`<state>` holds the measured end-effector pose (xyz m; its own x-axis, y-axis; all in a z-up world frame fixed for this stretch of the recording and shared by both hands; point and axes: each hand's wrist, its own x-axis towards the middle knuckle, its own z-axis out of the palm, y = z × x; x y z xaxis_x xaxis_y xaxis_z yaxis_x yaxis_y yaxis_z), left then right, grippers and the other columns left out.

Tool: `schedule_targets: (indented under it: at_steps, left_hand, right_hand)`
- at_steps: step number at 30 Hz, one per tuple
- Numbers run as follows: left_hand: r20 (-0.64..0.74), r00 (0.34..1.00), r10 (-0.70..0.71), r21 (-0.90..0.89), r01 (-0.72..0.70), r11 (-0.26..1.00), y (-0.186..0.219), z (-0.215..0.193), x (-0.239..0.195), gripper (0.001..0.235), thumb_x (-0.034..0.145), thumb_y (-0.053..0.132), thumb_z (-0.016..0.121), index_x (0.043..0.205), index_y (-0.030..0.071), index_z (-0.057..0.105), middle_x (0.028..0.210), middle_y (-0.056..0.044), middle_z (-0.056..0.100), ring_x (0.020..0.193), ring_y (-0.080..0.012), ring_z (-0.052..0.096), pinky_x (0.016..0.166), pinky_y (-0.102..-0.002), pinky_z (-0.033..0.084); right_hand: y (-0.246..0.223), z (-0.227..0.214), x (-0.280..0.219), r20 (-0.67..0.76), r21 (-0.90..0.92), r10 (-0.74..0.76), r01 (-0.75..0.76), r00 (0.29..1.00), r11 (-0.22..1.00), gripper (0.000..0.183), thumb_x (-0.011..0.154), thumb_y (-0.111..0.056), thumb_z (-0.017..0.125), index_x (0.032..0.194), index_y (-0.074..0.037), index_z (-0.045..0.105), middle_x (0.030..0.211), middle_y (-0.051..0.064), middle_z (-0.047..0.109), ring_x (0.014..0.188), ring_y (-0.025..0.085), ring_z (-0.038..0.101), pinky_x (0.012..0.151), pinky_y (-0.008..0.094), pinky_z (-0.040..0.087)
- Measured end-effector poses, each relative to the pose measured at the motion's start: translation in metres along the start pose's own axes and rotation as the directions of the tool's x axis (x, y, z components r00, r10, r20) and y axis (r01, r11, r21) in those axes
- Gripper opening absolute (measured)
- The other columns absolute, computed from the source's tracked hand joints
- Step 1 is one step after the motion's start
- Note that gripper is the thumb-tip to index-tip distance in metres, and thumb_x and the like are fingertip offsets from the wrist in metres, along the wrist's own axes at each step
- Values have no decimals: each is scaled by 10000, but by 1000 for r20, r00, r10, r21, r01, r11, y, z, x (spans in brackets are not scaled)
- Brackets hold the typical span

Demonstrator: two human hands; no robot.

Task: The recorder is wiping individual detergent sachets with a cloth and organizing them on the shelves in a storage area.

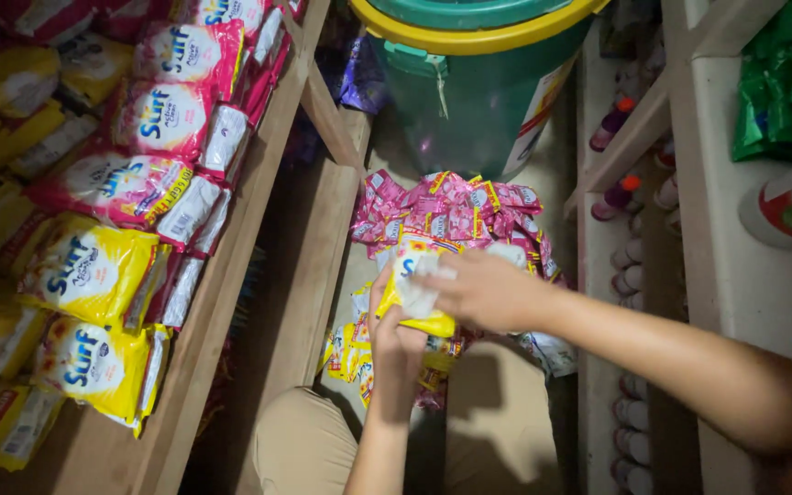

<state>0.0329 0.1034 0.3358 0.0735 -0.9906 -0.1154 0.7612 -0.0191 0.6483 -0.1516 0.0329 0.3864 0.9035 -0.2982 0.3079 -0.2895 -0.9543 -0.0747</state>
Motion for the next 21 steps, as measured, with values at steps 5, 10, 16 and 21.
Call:
schedule_targets:
  at_steps: [5, 10, 16, 21]
  left_hand:
    - [-10, 999, -30, 21, 30, 999, 16, -3, -5, 758, 655, 59, 523, 1408, 3, 454, 1359, -218, 569, 1281, -369, 573, 1106, -517, 463]
    - [31, 999, -24, 6, 24, 1000, 7, -43, -3, 771, 607, 88, 528, 1368, -21, 473, 1342, -223, 596, 1285, -374, 586, 1129, -493, 464]
    - [96, 992, -84, -125, 96, 988, -16, -36, -1, 718, 674, 203, 532, 1353, -30, 508, 1345, -231, 602, 1264, -387, 595, 1109, -510, 463]
    - [95, 959, -267, -456, 281, 845, -45, -40, 14, 771, 861, 535, 466, 1433, 19, 501, 1348, -173, 625, 1210, -366, 607, 1009, -538, 482]
  right_hand:
    - [34, -8, -11, -75, 341, 288, -247, 955, 907, 365, 834, -122, 619, 1182, -17, 652, 1279, 200, 632, 1128, 358, 621, 959, 456, 499]
    - [29, -32, 2, 178, 786, 389, -368, 904, 496, 381, 887, -207, 691, 1218, -20, 656, 1096, 123, 728, 1022, 186, 655, 922, 358, 501]
    - [19, -41, 4, 452, 580, 538, -692, 712, 429, 532, 714, -394, 860, 1072, -40, 689, 887, 117, 761, 736, 148, 694, 669, 336, 568]
    - [-2, -10, -3, -11, 111, 228, -225, 974, 968, 500, 804, -394, 783, 1124, -25, 676, 1107, 167, 688, 803, 327, 711, 633, 425, 562]
